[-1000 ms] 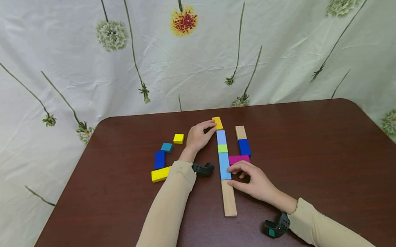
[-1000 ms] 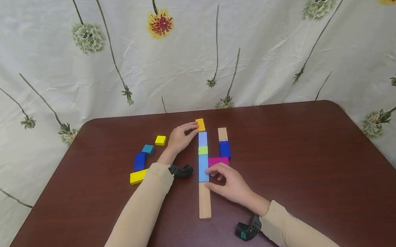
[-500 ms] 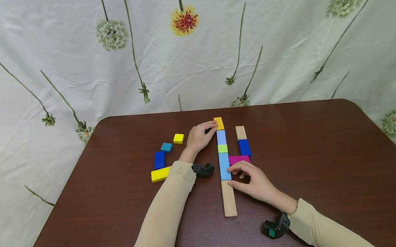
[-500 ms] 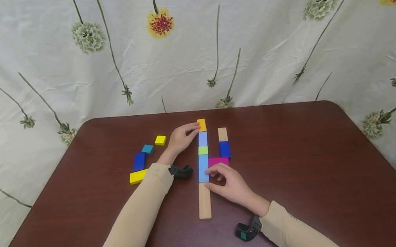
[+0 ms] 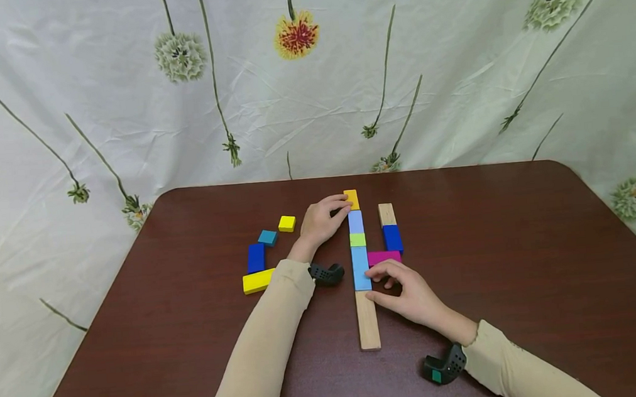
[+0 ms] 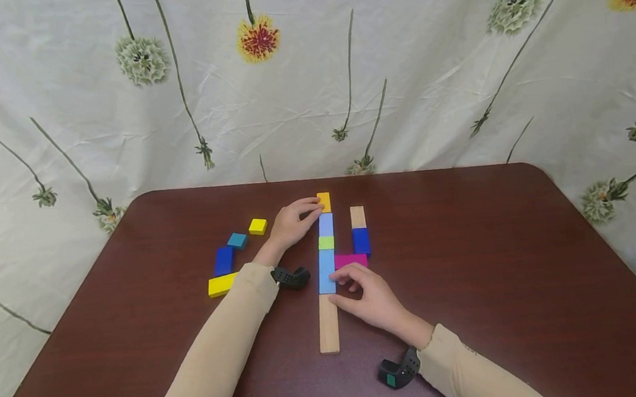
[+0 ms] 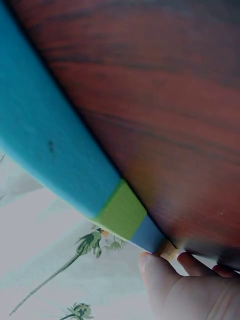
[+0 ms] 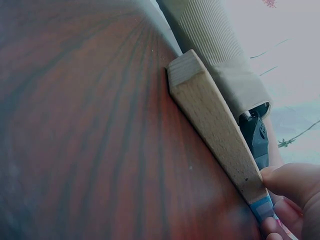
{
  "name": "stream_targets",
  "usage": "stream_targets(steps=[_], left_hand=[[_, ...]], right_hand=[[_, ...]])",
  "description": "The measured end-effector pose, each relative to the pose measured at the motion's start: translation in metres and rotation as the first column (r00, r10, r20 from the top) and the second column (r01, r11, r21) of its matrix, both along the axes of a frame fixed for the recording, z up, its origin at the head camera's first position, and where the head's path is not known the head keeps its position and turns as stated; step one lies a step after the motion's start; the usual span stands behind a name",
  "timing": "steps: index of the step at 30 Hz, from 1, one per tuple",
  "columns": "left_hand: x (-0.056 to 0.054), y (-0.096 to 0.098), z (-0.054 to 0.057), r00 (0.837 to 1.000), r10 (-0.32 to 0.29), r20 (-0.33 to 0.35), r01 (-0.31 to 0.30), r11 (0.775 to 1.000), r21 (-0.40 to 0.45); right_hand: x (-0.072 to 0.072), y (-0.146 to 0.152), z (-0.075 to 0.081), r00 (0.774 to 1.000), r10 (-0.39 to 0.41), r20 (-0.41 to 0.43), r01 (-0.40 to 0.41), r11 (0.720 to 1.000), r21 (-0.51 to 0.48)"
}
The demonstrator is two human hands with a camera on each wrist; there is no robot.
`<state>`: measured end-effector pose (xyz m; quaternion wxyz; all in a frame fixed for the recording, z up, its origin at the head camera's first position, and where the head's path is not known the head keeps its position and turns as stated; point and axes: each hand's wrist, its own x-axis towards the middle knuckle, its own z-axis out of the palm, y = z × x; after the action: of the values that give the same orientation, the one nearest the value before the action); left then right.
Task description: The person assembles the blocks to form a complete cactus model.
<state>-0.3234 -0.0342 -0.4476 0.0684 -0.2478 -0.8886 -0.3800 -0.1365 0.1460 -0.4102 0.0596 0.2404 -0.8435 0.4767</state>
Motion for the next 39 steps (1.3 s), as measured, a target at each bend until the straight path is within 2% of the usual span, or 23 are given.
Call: stream_targets(steps=[9, 16, 22, 24, 27, 30, 33, 36, 39], left_hand=[[0.000, 0.000, -0.001, 1.000, -0.017, 0.002, 0.017, 1.000, 0.010], [-0.001, -0.001, -0.002, 1.000, -0.016, -0.004, 0.016, 1.000, 0.006], [-0.001, -0.001, -0.001, 1.000, -0.011, 0.010, 0.011, 1.000, 0.003], [-0.001, -0.001, -0.001, 1.000, -0.011, 0.015, 0.011, 1.000, 0.005], [0.000, -0.001, -0.001, 1.000, -0.020, 0.023, 0.020, 1.000, 0.020], [0.001, 0.000, -0.002, 0.999, -0.018, 0.042, 0.016, 0.998, 0.057], [0.002, -0.001, -0.004, 0.999, 0.012, 0.053, -0.019, 0.991, 0.130], [0.004, -0.002, -0.005, 0.998, 0.051, 0.035, -0.058, 0.977, 0.205], [0.006, -0.004, -0.004, 0.996, 0.089, 0.009, -0.089, 0.967, 0.240]], right_hand=[[0.000, 0.000, 0.000, 1.000, -0.006, 0.010, 0.006, 1.000, 0.006], [-0.014, 0.007, -0.031, 1.000, -0.017, 0.001, 0.017, 1.000, 0.014], [-0.017, 0.009, -0.038, 1.000, -0.003, 0.002, 0.003, 1.000, -0.002], [-0.016, 0.009, -0.036, 1.000, -0.003, 0.012, 0.003, 1.000, -0.006], [-0.009, 0.005, -0.020, 1.000, -0.005, 0.018, 0.005, 1.000, -0.003], [-0.006, 0.004, -0.014, 1.000, -0.010, 0.017, 0.010, 1.000, 0.009], [-0.004, 0.003, -0.012, 1.000, -0.005, 0.011, 0.005, 1.000, -0.002], [0.000, 0.001, -0.002, 1.000, 0.001, 0.013, -0.001, 1.000, -0.011], [0.001, 0.000, 0.001, 1.000, 0.000, 0.014, 0.000, 1.000, -0.002]])
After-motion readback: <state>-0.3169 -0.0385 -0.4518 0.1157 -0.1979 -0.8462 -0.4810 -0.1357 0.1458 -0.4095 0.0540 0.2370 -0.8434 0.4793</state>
